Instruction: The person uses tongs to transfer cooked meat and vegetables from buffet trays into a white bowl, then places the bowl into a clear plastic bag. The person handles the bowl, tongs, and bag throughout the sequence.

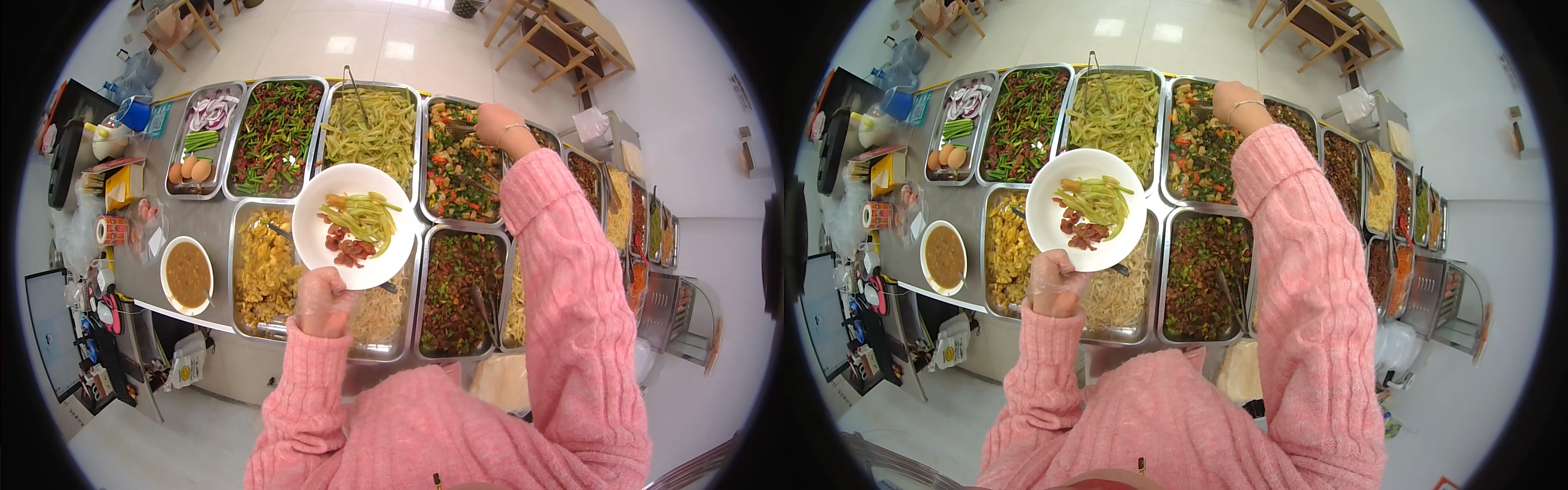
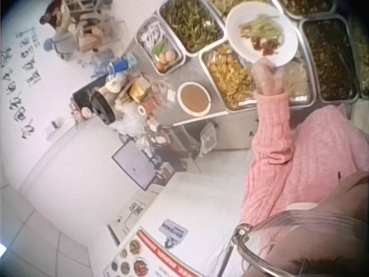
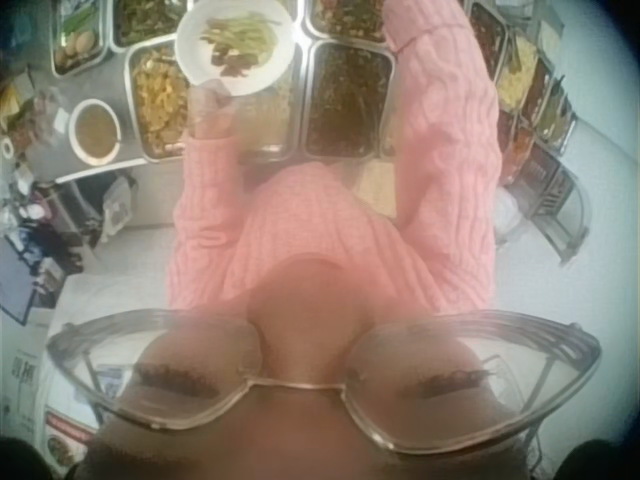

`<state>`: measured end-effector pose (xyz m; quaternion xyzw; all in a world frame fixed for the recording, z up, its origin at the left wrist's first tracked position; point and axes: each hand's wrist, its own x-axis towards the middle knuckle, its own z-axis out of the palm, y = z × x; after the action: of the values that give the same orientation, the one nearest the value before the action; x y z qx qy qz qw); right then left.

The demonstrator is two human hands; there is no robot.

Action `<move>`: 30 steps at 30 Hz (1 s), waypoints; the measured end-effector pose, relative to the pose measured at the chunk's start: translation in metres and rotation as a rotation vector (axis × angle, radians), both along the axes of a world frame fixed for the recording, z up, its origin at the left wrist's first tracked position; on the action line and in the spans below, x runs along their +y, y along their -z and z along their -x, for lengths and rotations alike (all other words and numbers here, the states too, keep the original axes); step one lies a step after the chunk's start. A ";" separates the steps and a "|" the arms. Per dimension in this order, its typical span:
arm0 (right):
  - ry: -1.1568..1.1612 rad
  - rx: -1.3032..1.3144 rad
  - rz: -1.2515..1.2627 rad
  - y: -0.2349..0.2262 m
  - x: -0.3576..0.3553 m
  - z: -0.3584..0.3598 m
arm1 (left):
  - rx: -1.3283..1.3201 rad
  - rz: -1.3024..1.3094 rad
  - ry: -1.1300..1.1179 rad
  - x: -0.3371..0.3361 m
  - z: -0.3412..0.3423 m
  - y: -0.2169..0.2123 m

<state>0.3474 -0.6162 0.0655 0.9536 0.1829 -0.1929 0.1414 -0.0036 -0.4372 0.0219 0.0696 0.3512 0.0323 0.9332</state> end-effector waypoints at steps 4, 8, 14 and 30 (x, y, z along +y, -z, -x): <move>0.016 0.030 0.028 0.005 0.003 -0.002 | -0.013 -0.014 -0.002 -0.003 0.000 0.000; 0.004 0.035 0.028 0.008 0.007 0.001 | -0.046 0.003 -0.001 -0.008 -0.001 -0.002; -0.097 -0.095 0.033 -0.012 0.000 0.018 | -0.032 -0.031 0.025 -0.010 0.001 -0.009; -0.162 -0.095 -0.237 -0.073 -0.100 0.102 | 0.018 -0.059 0.064 -0.011 0.006 -0.012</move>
<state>0.2455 -0.7166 0.1384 0.9537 0.2739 -0.1128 0.0515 -0.0099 -0.4479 0.0337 0.1084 0.3559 0.0119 0.9281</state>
